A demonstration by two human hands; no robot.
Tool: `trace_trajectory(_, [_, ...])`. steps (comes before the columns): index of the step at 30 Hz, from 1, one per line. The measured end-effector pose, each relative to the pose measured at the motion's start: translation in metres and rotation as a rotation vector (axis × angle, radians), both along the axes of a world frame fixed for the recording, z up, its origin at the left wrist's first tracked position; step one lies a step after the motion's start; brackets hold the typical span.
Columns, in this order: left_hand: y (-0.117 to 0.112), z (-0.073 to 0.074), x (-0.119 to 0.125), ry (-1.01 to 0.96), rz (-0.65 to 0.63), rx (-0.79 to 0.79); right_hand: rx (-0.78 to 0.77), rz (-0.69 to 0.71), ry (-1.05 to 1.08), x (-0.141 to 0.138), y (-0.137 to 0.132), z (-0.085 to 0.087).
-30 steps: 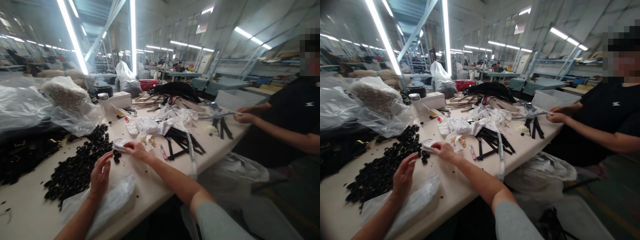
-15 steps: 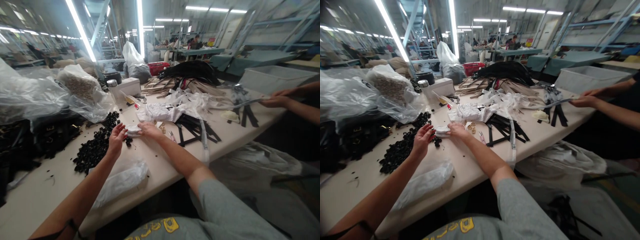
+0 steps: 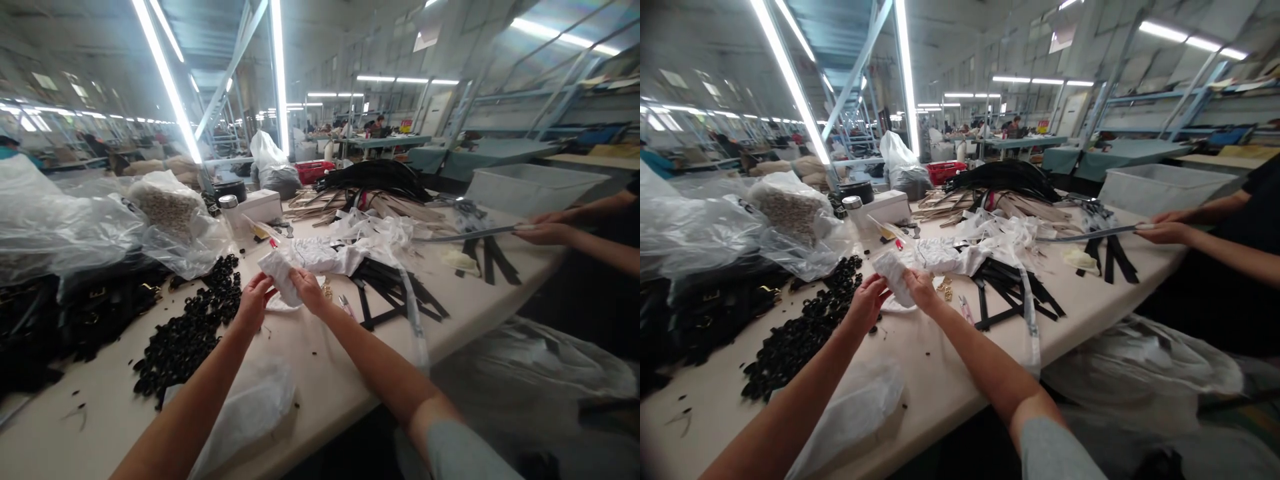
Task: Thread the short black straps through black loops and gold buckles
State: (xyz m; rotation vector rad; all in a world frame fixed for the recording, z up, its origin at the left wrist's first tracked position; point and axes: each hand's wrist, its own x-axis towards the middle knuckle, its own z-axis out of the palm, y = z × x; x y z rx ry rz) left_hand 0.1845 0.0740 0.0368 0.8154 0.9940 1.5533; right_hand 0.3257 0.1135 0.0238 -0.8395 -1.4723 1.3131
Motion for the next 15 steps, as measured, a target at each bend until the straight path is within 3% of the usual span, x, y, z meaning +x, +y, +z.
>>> trace_trajectory(3, [-0.002, -0.002, 0.01, -0.022, -0.053, 0.001, -0.2, 0.037, 0.189, 0.0, 0.002, -0.014])
trace_trajectory(5, [-0.003, -0.005, 0.013, -0.041, -0.073, 0.0, -0.237, 0.049, 0.221, 0.0, 0.003, -0.021])
trace_trajectory(10, [-0.004, -0.006, 0.018, -0.089, -0.071, 0.021, -0.179, 0.053, 0.233, 0.002, 0.005, -0.025])
trace_trajectory(15, [0.003, 0.0, 0.022, -0.054, -0.069, -0.023, -0.077, -0.041, 0.111, 0.003, 0.012, -0.031])
